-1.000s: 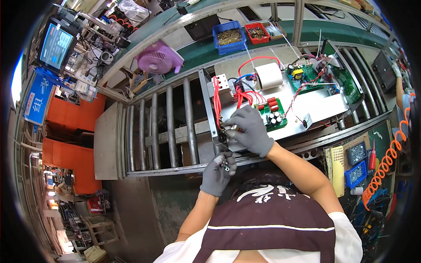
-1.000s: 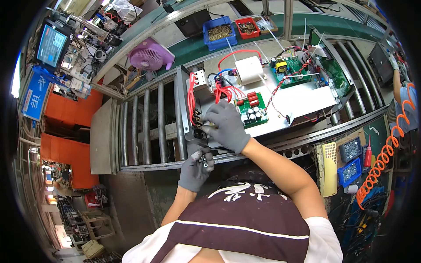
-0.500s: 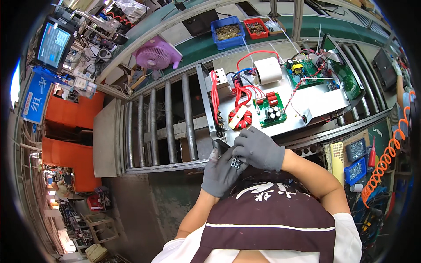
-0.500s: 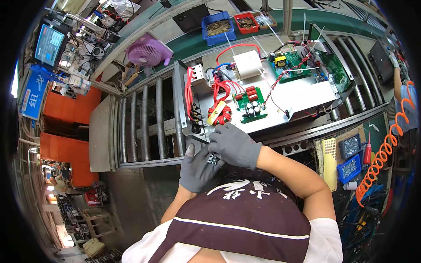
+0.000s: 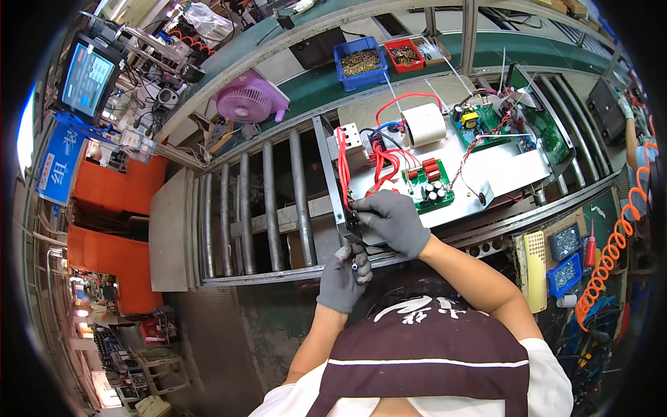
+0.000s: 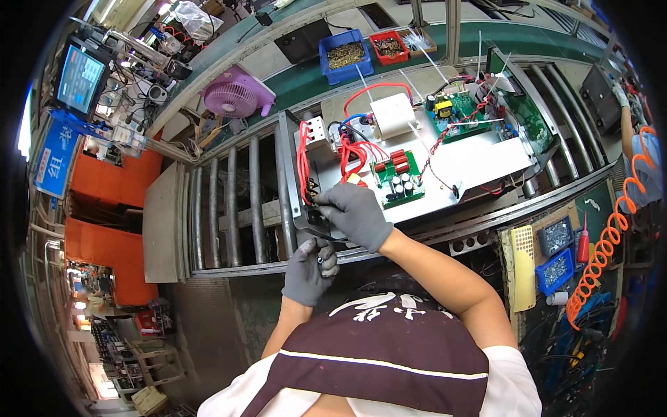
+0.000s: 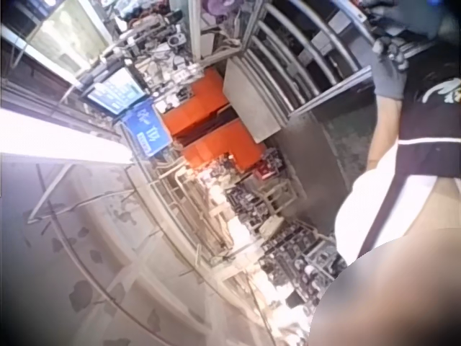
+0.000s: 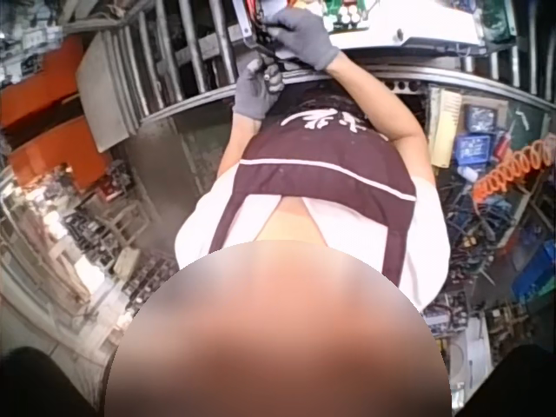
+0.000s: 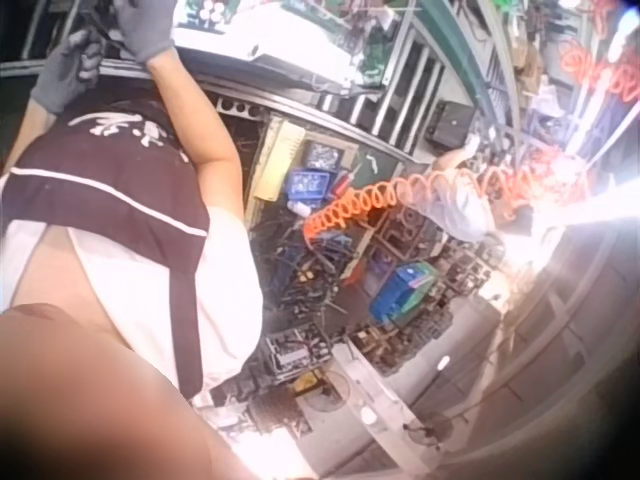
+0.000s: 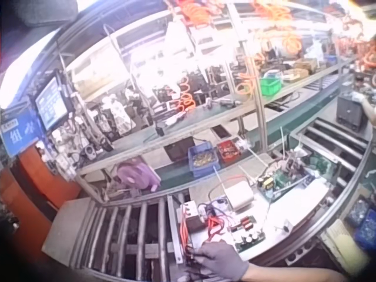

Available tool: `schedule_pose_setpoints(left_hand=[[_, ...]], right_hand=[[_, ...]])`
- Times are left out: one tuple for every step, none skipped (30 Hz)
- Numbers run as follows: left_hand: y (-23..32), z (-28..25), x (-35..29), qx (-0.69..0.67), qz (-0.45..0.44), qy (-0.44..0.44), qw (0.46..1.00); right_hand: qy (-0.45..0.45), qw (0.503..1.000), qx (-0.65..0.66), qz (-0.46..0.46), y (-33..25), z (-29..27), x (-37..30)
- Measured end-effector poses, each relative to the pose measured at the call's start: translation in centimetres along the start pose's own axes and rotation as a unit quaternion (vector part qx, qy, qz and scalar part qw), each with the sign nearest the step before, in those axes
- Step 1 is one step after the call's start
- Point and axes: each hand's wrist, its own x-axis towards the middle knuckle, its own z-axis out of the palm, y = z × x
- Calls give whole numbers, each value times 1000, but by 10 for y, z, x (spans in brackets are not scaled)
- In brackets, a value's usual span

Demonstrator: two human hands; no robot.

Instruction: The person assembles an electronic device on a factory assembly line. They connect wires, use a red glue gun to apply adhesive to components, and secure parts with a screwdriver. The person also briefly retrieves a black plastic bag from the floor and places it back before resuming assembly.

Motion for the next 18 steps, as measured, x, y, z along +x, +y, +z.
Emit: schedule_pose_setpoints(left_hand=[[0,0,2,0,-1,3,1000],[-1,0,3,-3,-5,2,1000],[-1,1,3,-6,-9,1,1000],[0,1,4,-7,-10,-1,1000],[1,3,4,-5,-13,5,1000],[1,4,4,-3,-15,11,1000],[2,4,4,-1,-18,18,1000],[2,4,4,5,-15,16,1000],[2,3,5,9,-11,14,1000],[2,1,6,13,-7,12,1000],[3,3,5,7,-7,32,999],[-2,5,1,-1,-5,52,999],[1,10,3,1,11,61,998],[4,14,5,11,3,60,998],[3,16,7,20,-11,60,998],[4,14,11,19,-21,50,998],[3,10,11,10,-34,43,998],[6,12,9,22,-32,61,997]], right_hand=[[-3,998,-49,-34,2,0,0],[-7,993,-97,-68,3,-1,1],[-10,984,-145,-102,4,-2,1],[-5,984,-149,-102,5,-2,1],[-1,983,-152,-101,5,0,0],[4,983,-156,-101,4,1,-1],[7,983,-153,-98,3,2,-1],[9,984,-150,-95,2,4,-1],[11,985,-147,-92,1,4,-1],[-11,987,-140,-76,0,6,-1],[-26,985,-155,-75,1,7,0],[-43,982,-170,-73,3,6,-4],[-49,978,-184,-89,6,5,3],[-60,982,-167,-69,5,3,6],[-72,985,-152,-43,5,-2,6],[-95,986,-137,-12,6,-5,9],[-126,984,-122,25,4,-5,10],[-140,981,-130,40,-1,-2,13]])
